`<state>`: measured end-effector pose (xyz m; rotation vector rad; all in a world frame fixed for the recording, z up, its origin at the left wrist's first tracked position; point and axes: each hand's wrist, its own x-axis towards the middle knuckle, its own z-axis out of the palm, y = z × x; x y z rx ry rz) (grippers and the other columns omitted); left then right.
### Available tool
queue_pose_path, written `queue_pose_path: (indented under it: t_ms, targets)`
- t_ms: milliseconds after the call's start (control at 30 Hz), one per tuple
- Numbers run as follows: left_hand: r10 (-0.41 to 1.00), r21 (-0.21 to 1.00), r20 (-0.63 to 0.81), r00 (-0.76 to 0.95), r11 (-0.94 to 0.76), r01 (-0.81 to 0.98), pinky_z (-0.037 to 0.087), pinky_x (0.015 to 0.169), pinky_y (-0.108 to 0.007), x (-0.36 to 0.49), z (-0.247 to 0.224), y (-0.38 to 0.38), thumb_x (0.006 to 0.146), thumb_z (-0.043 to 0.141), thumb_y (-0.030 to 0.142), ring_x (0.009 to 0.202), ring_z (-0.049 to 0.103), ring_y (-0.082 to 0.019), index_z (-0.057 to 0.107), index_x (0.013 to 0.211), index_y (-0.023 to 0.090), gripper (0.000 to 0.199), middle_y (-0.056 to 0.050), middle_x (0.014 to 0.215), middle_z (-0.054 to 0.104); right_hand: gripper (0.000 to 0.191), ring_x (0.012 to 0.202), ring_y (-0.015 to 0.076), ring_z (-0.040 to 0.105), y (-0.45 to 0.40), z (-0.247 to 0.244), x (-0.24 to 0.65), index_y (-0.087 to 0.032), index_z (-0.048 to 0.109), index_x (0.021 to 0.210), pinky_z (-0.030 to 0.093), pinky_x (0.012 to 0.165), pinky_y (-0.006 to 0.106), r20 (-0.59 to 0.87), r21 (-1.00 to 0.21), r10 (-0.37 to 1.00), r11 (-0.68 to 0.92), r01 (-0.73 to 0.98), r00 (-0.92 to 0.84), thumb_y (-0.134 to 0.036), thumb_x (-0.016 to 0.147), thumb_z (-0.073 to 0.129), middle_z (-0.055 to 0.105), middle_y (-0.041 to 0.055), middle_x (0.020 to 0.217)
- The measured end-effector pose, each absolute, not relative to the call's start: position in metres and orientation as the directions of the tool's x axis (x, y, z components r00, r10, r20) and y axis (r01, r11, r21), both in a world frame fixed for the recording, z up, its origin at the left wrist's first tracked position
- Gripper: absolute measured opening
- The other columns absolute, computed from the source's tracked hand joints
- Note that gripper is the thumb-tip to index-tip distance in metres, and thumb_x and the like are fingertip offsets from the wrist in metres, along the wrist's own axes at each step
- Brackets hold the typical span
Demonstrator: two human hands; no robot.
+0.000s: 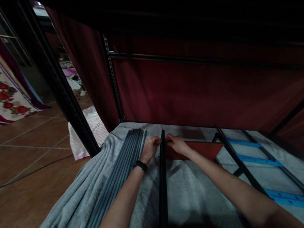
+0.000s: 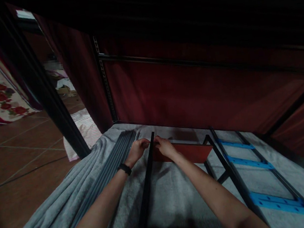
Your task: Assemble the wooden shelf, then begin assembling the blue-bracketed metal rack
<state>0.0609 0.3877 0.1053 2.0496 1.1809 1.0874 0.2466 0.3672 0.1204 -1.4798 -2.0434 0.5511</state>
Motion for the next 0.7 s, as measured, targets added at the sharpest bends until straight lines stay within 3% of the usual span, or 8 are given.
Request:
queue_pose_path:
  t_ms: [500,700]
  targets:
    - [0.884,0.735,0.354,0.306,-0.465,0.494,0.042,0.063,-0.021,0.0605,0.1093,0.3930,0.075,0.055,0.012,0.063,0.057,-0.012,0.068,0.069,0.018,0.015,0.001,0.061,0.063,0.024,0.095,0.0182,0.065,0.3747,0.1181,0.2466,-0.022,0.065,0.091,0.047,0.090,0.030,0.192,-0.700,0.965,0.263,0.664,-0.179,-0.006,0.075,0.059,0.072,0.0003,0.099]
    - [0.917,0.839,0.301,0.261,-0.384,0.384,0.043,0.060,-0.021,0.0619,0.1038,0.3977,0.072,0.055,0.016,0.061,0.056,-0.011,0.066,0.067,0.017,0.012,0.001,0.062,0.063,0.023,0.099,0.0191,0.065,0.3723,0.1212,0.2460,-0.023,0.066,0.091,0.047,0.092,0.031,0.200,-0.687,0.962,0.273,0.673,-0.186,-0.007,0.076,0.059,0.073,0.0008,0.100]
